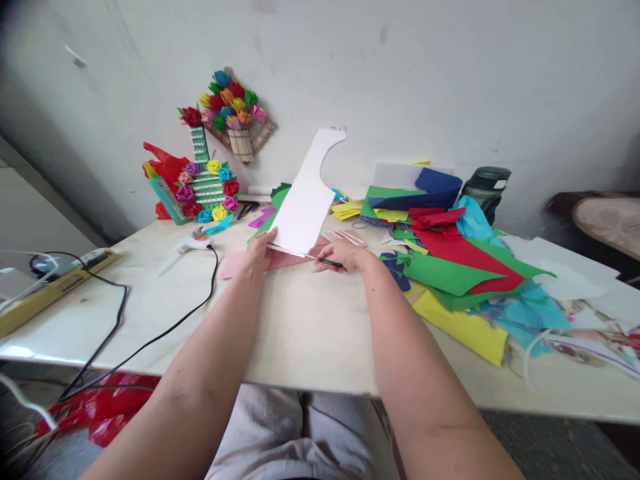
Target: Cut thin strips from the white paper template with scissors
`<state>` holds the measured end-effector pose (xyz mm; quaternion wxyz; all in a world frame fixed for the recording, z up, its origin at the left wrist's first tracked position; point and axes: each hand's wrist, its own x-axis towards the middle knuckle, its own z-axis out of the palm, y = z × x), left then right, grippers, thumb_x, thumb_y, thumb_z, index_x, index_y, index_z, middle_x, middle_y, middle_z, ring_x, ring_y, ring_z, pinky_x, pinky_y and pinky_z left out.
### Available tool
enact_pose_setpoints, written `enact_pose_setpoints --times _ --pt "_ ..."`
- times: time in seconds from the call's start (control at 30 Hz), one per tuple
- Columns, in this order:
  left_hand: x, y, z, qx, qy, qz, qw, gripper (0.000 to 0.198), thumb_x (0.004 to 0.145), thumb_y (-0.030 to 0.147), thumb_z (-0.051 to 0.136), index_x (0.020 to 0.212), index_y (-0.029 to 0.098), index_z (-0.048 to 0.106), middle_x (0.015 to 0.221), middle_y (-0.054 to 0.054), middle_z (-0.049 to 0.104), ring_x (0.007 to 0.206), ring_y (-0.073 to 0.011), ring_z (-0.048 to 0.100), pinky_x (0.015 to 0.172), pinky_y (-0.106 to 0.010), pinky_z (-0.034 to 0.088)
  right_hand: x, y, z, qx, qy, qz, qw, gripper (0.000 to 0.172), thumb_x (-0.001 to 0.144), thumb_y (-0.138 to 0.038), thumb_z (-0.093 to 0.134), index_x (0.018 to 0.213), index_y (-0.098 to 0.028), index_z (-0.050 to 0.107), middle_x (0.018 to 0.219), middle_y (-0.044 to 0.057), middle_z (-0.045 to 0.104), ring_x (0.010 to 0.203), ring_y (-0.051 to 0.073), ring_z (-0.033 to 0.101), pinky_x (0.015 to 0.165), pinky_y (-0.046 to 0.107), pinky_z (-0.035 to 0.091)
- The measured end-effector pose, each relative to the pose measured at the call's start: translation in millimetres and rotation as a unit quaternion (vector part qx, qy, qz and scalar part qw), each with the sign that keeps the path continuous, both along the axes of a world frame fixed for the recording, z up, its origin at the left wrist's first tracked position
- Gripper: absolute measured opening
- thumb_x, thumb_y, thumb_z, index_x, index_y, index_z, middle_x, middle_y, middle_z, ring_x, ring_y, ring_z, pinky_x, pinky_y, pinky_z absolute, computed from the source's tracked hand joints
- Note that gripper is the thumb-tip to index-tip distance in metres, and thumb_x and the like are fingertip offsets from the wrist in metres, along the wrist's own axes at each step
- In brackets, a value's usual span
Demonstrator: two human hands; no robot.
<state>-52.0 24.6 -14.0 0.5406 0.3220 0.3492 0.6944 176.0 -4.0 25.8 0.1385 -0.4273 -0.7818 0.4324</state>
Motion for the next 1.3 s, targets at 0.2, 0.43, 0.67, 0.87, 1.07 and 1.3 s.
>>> enact_pose_setpoints --times 0.2,0.43,0.67,0.87,1.07,1.3 --pt "3 1 -2.0 0.019 0.014 0.01 1.0 0.03 0.048 0.029 0.082 0.064 0.013 0.062 0.06 -0.003 0.062 0.052 -0.012 0.054 0.058 -0.026 0.047 0 1 -0.1 -0.008 -0.008 0.007 1.0 0.047 0.059 -0.054 0.072 0.08 -0.012 0.066 0.046 -0.005 0.046 0.039 0.005 0.037 0.039 0.02 0.027" --pt "3 8 -8.4 0.015 0.014 0.007 1.0 0.034 0.044 0.031 0.083 0.064 0.013 0.062 0.059 -0.003 0.061 0.057 -0.0143 0.056 0.063 -0.028 0.047 0 5 -6.4 -0.027 -0.002 0.014 1.0 0.046 0.063 -0.052 0.071 0.084 -0.012 0.064 0.047 -0.005 0.044 0.039 0.005 0.038 0.037 0.018 0.027" --pt "4 7 -8.7 0.018 0.028 0.014 0.999 0.034 0.045 0.033 0.083 0.063 0.013 0.061 0.059 -0.002 0.06 0.056 -0.0137 0.055 0.063 -0.028 0.047 -2 8 -9.9 -0.017 -0.004 0.015 1.0 0.045 0.063 -0.052 0.07 0.083 -0.012 0.064 0.046 -0.006 0.044 0.039 0.005 0.038 0.036 0.019 0.027" --pt "3 6 -7.0 0.021 0.026 0.018 0.999 0.035 0.043 0.034 0.084 0.06 0.014 0.061 0.054 -0.001 0.058 0.052 -0.0118 0.052 0.058 -0.026 0.045 -5 6 -7.6 -0.011 -0.012 0.015 1.0 0.042 0.064 -0.05 0.07 0.081 -0.012 0.063 0.046 -0.006 0.041 0.038 0.005 0.035 0.035 0.019 0.024" --pt "2 5 -5.9 0.029 0.026 0.018 0.999 0.033 0.045 0.033 0.083 0.062 0.013 0.063 0.057 -0.002 0.06 0.052 -0.0115 0.053 0.058 -0.026 0.045 -7 1 -1.3 -0.003 -0.018 0.012 1.0 0.042 0.065 -0.05 0.069 0.083 -0.012 0.062 0.045 -0.008 0.039 0.038 0.004 0.032 0.035 0.019 0.022" --pt "3 3 -3.8 0.022 0.014 0.019 0.999 0.032 0.044 0.031 0.083 0.061 0.013 0.063 0.058 -0.002 0.061 0.053 -0.0122 0.054 0.059 -0.026 0.045 -7 4 -1.4 -0.008 -0.024 -0.002 1.0 0.038 0.065 -0.039 0.071 0.09 -0.014 0.059 0.053 -0.006 0.047 0.038 0.003 0.035 0.036 0.018 0.025"
